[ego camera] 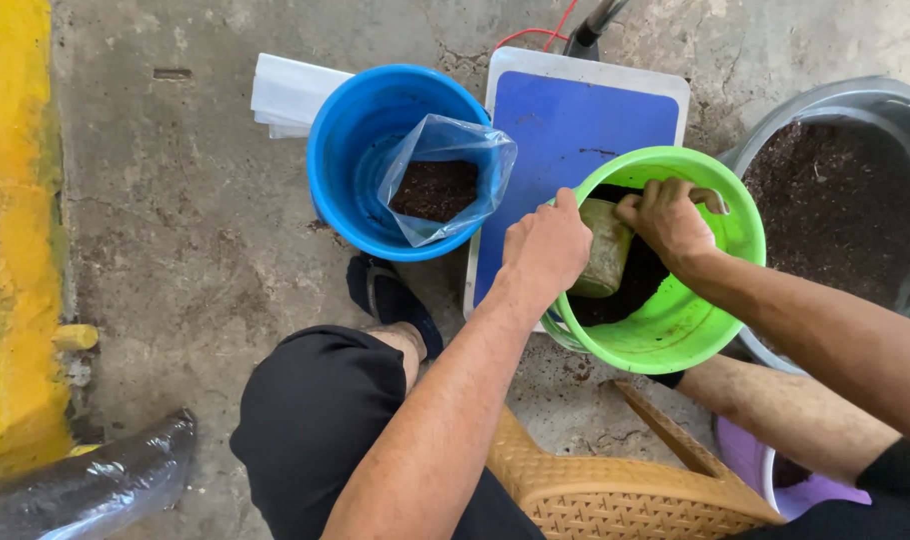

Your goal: Filling small plastic bags with soil and nutrients using a scoop and bucket.

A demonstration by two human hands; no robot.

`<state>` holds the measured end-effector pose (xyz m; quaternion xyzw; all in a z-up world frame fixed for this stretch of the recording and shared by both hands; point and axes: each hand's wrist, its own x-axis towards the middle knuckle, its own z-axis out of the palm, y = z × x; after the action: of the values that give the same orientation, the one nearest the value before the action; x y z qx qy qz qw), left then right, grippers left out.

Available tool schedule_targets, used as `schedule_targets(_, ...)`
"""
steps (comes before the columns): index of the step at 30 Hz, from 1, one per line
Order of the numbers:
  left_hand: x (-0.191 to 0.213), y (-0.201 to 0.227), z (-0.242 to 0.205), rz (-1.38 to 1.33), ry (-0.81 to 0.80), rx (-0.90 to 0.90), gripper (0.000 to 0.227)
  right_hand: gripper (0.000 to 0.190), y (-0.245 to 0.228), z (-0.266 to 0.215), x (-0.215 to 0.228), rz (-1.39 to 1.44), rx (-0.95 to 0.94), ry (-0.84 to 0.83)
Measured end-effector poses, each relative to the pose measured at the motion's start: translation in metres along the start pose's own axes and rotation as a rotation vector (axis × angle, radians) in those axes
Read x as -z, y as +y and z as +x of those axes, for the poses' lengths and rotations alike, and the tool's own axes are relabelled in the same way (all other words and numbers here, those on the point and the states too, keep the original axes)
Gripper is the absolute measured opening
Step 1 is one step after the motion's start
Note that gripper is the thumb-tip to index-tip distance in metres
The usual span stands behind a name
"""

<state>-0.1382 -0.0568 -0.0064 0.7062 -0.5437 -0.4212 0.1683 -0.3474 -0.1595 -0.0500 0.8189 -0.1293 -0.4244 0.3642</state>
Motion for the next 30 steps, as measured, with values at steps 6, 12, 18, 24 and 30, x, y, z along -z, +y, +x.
schedule_targets(6, 0.002, -0.001, 0.004, 0.007, -0.032, -0.016, 0.023, 0.044, -0.04, 0.001, -0.05, 0.231, -0.126, -0.271)
schedule_targets(12, 0.0, -0.001, 0.004, 0.02, -0.022, -0.006, 0.023, 0.033, -0.07, -0.013, -0.044, 0.444, -0.332, -0.355)
schedule_targets(18, -0.004, -0.005, 0.007, 0.007, 0.025, -0.05, 0.025, 0.054, -0.07, -0.012, -0.037, 0.942, -0.447, -0.668)
schedule_targets(24, -0.004, -0.006, 0.003, 0.007, 0.056, -0.049, 0.023, 0.045, -0.069, 0.01, -0.071, 0.955, -0.137, -0.739)
schedule_targets(30, 0.003, -0.003, 0.006, -0.048, -0.032, 0.013, 0.026, 0.01, -0.128, 0.039, -0.14, 0.907, 0.102, -1.3)
